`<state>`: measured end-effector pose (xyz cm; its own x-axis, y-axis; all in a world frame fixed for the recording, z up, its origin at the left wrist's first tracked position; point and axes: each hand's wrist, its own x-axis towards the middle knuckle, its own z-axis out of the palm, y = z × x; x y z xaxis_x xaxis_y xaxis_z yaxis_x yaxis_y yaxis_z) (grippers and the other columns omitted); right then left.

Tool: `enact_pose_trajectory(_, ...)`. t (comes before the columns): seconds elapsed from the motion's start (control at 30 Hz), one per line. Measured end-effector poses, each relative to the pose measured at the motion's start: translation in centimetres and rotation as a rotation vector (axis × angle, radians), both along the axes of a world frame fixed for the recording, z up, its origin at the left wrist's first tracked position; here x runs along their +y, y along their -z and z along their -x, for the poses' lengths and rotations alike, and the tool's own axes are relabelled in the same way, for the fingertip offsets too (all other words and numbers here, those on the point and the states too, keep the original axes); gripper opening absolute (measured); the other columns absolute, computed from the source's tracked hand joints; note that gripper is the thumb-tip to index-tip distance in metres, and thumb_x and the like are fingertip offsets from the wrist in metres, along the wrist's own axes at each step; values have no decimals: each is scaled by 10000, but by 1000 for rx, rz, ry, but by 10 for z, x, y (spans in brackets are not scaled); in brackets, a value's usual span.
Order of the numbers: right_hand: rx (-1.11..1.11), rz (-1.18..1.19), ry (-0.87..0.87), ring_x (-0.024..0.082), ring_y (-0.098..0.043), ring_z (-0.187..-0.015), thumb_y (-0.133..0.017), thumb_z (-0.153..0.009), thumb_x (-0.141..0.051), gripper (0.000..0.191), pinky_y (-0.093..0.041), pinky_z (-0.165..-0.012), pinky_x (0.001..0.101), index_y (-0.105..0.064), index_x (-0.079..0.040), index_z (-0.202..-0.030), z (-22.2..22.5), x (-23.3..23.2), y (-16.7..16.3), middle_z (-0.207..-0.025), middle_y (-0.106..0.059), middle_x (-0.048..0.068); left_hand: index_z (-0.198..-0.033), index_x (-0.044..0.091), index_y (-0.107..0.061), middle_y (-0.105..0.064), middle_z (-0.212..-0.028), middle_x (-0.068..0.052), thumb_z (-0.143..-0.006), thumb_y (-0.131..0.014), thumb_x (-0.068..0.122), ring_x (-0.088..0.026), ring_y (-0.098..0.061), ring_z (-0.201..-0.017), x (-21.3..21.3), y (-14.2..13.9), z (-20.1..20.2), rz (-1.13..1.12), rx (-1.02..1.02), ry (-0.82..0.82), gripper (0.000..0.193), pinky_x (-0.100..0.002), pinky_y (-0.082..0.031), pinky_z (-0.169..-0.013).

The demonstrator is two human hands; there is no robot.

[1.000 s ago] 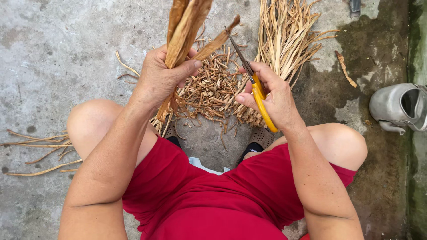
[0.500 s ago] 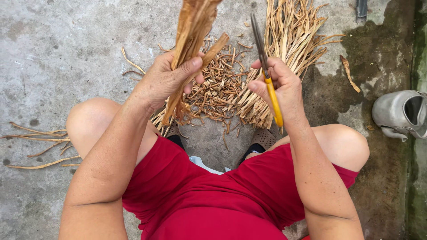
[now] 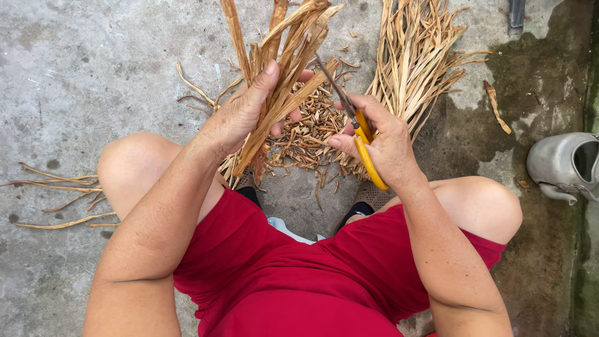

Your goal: The person sits on a low stool on a concrete surface and trims dried leaf strips with yellow-handled scissors. They hold bundles of the dried leaves in one hand, snip off the hard end sections, and drop the cut-off pieces onto a growing pile of trimmings on the ground while placing trimmed leaves aside.

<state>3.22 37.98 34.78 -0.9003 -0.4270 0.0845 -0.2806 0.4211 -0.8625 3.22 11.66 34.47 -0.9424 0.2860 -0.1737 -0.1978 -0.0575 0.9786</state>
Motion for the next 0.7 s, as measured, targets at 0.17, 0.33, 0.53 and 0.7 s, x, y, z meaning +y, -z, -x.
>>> enact_pose_trajectory(0.17, -23, 24, 31, 55, -601, -828, -911, -815, -200, 581, -516, -751, 224, -655, -101, -1326, 4, 5, 1, -898, -632, -18, -1404, 96, -603, -719, -1064, -28, -910, -306, 791, -69, -665, -860, 1, 0, -1, 80, 12, 29, 902, -236, -535, -592)
enact_pose_trajectory(0.33, 27, 6, 19, 62, -604, -846, -914, -818, -198, 580, -515, -754, 227, -654, -88, -1325, 4, 7, 2, -925, -635, -9, -1276, 81, -696, -739, -874, -45, -911, -238, 818, -105, -601, -631, 2, 3, -5, 287, -10, 36, 941, -259, -523, -562)
enact_pose_trajectory(0.53, 19, 41, 37, 58, -623, -865, -909, -829, -240, 620, -528, -773, 226, -625, -92, -1359, 6, 6, 3, -934, -652, -12, -1282, 84, -644, -726, -841, -42, -849, -234, 857, -93, -603, -600, 3, 7, -5, 342, -6, 100, 976, -265, -524, -519)
enact_pose_trajectory(0.7, 79, -50, 36, 69, -619, -839, -916, -827, -262, 608, -530, -753, 233, -645, -84, -1341, 5, 7, 0, -916, -642, 3, -1255, 84, -668, -727, -851, -41, -862, -231, 843, -97, -586, -584, 1, 11, -7, 368, -17, 90, 959, -268, -514, -509)
